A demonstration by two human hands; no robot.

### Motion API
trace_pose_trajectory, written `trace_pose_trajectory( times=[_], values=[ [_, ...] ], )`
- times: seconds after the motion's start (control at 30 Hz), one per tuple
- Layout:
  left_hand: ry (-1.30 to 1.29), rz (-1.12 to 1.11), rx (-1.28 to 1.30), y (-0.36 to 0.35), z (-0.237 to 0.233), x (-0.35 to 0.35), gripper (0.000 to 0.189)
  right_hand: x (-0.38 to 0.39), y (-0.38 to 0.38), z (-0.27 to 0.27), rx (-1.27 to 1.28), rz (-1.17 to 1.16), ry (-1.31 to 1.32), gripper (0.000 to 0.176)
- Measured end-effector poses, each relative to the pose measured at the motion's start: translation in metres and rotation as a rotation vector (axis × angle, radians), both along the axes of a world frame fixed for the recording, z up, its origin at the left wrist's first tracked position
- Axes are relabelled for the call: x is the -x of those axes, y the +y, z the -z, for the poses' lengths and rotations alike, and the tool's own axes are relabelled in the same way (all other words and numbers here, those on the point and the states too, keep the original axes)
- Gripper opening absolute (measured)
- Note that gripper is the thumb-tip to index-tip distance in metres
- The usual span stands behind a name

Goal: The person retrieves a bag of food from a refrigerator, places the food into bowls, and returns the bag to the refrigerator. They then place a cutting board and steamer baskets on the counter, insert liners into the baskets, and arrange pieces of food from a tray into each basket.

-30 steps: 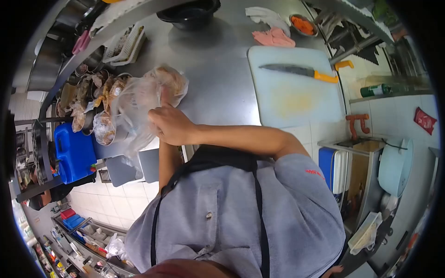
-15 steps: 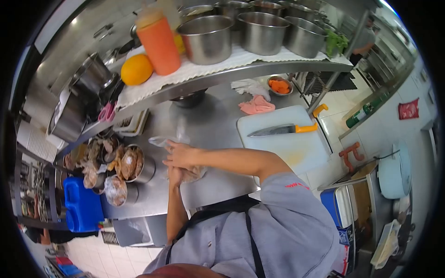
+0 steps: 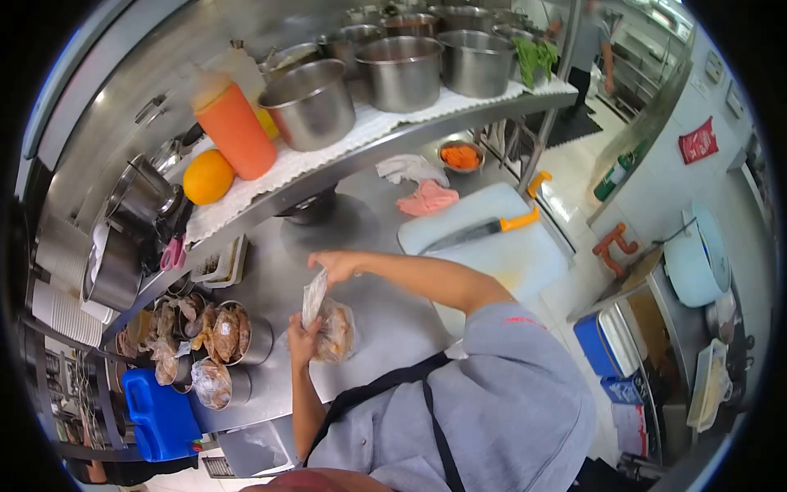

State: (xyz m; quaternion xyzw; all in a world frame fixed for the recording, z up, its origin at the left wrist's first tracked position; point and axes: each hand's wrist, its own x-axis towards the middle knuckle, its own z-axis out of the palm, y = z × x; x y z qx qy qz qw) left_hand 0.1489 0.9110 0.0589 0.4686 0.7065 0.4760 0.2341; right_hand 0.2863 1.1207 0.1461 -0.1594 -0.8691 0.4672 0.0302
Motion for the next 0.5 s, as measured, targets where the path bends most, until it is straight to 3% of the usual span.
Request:
trace_pose_trajectory(
  times=[0.1,0.17,0.2,0.23,0.27,0.3,0.33,0.4,0.47,0.5],
  values=[
    [0.124,-0.025,0.096,-0.014,0.005,0.01,0.036,-0.019,-0.006,-0.016,0.082,-0.071,-0.023,0.08],
    [0.379,0.022,0.051,-0.017,-0.003,0.015,0.035,-0.034,-0.003,-0.033,0.088,-0.048,0.084,0.074],
    [0.372,0.029,0.08,-0.019,0.004,0.025,0.035,-0.037,0.003,-0.027,0.019,-0.048,0.214,0.069],
    [0.362,0.09,0.035,-0.023,0.016,0.04,0.033,-0.048,0.006,-0.041,0.139,0.054,0.109,0.052],
    [0.345,0.143,-0.009,-0.032,0.026,0.05,0.032,-0.054,0.021,-0.028,-0.163,0.123,0.414,0.032],
    [0.332,0.13,0.016,-0.042,0.027,0.059,0.032,-0.073,0.037,-0.051,0.022,0.456,0.194,0.019],
    [0.42,0.09,0.001,-0.05,0.026,0.065,0.029,-0.095,0.083,-0.03,-0.04,0.63,0.335,0.016],
    [0.541,0.101,-0.045,-0.057,0.03,0.09,0.028,-0.125,0.111,-0.013,0.078,0.641,0.344,0.013],
    [0.548,0.149,-0.077,-0.062,0.041,0.099,0.027,-0.118,0.052,-0.049,-0.344,0.357,0.051,0.013],
    [0.494,0.046,-0.053,-0.059,0.023,0.078,0.026,-0.104,0.015,-0.045,-0.396,0.26,0.039,0.01]
  ],
)
